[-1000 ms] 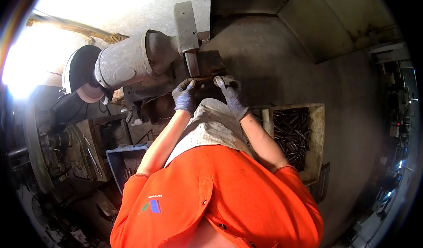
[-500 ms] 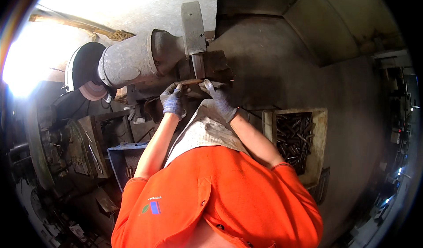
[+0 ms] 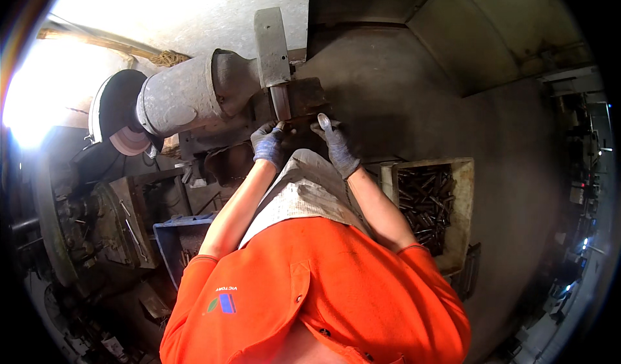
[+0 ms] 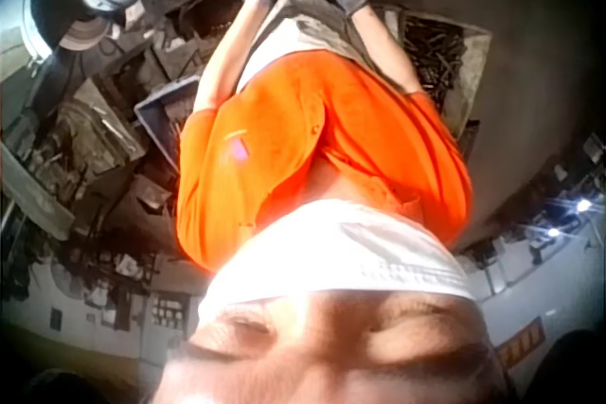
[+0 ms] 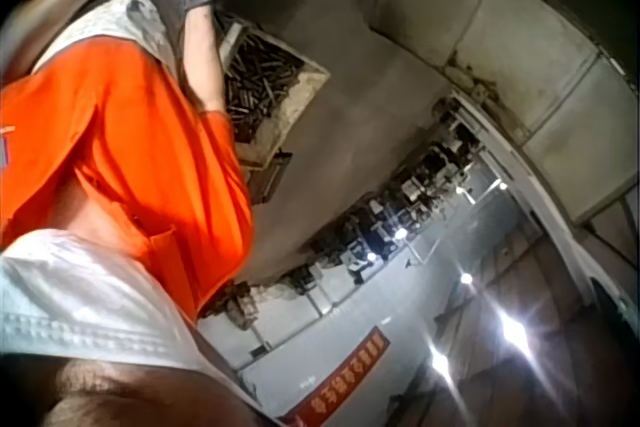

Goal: The person repeatedly picks up small metal rods from a blue bin and grinds them against a rotating grinding wheel. After grinding, the person places the rods into a separate container. The process is repeated multiple times throughout the video.

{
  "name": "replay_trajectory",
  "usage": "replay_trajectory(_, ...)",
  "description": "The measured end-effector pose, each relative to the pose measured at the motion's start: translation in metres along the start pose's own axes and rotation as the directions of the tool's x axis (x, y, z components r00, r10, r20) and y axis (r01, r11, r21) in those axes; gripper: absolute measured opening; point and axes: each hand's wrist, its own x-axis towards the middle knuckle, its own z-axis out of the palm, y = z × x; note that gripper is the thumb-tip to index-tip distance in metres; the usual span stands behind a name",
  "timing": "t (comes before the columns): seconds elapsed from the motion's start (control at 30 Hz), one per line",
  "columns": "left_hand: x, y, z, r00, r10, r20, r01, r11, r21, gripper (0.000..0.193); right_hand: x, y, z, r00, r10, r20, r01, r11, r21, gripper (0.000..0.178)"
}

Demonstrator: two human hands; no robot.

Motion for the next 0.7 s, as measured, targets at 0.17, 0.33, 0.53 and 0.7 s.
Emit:
replay_trajectory(0.17,0.000,0.009,-0.009,1.000,0.003,-0.028,-0.002,0.999,0.051,0.010,0.003,0.012,0.003,0.998,0.026,0.053,-0.025,0.999,-0.020,0.037)
replay_trajectory(0.33,-0.006,0.030,-0.028,0.999,0.024,-0.031,-0.020,0.992,0.126,0.011,0.003,0.022,0.024,0.991,0.034,0.130,-0.037,0.999,0.025,0.037)
replay_trajectory(0.53,0.000,0.034,-0.044,0.996,0.072,-0.049,-0.069,0.996,0.062,0.009,0.000,0.024,0.039,0.984,0.017,0.178,-0.041,0.990,0.133,0.038)
replay_trajectory(0.7,-0.003,0.038,-0.052,0.996,0.083,-0.027,-0.080,0.993,0.089,0.010,-0.005,0.016,0.046,0.977,-0.016,0.213,-0.030,0.977,0.213,0.033)
